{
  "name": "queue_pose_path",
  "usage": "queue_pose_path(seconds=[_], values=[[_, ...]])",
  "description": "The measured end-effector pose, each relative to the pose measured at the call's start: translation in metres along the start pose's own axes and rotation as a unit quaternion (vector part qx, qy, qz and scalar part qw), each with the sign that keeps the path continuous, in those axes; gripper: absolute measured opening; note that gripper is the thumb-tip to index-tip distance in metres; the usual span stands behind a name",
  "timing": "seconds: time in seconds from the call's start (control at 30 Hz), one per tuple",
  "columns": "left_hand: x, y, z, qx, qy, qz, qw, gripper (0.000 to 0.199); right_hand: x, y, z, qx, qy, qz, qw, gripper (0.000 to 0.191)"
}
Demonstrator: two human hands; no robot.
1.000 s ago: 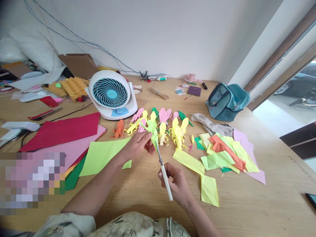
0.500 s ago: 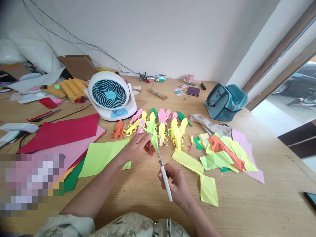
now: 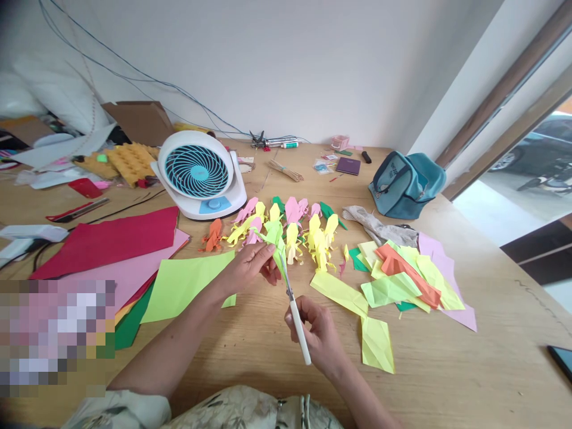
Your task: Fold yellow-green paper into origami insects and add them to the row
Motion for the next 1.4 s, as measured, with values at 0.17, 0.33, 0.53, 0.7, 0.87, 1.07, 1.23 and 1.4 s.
queue_pose_path(seconds=[0.17,0.33,0.53,0.7,0.87,1.07,1.23,1.4], values=[[-0.0012,0.0001,-0.0003,-0.009,0.0,0.003,1.0,0.049,-0.0002,-0.0009,0.0007,0.002,-0.006,-0.002,1.0,0.04],[-0.0005,0.0001,0.0003,-0.005,-0.005,0.006,1.0,0.049,0.0027,-0.0005,0.0005,0.005,0.003,-0.001,1.0,0.039],[-0.0006,0.0003,0.0009,0.001,-0.02,0.017,1.0,0.05,0.0023,0.0003,-0.0007,0.008,0.017,-0.003,1.0,0.04],[0.0005,-0.0005,0.002,-0.005,-0.013,0.015,1.0,0.052,0.0005,-0.0007,-0.0004,0.003,0.005,-0.003,1.0,0.04],[0.0017,-0.0002,0.0018,0.004,-0.069,0.035,0.997,0.053,0.0029,-0.0009,0.0,-0.001,-0.006,0.005,1.0,0.037],[0.0016,0.0002,0.002,0.006,-0.061,0.033,0.998,0.052,0.0054,-0.0004,-0.0009,0.008,0.007,-0.005,1.0,0.037],[0.0009,0.0003,0.0028,0.006,-0.054,0.039,0.998,0.052,0.0042,0.0002,-0.0014,0.012,0.014,-0.005,1.0,0.036],[0.0005,-0.002,0.0005,0.022,-0.059,0.052,0.997,0.052,0.0038,-0.0004,-0.0019,0.004,0.027,0.002,1.0,0.034]])
Point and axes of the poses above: each hand's wrist, its own y-axis away from the middle knuckle, its own z-axis out of the palm, x = y × z, the point moved 2 cm from there along -y, towards the middle knuckle, and after that the axes turned 15 degrees about y, right-handed, at the moved point
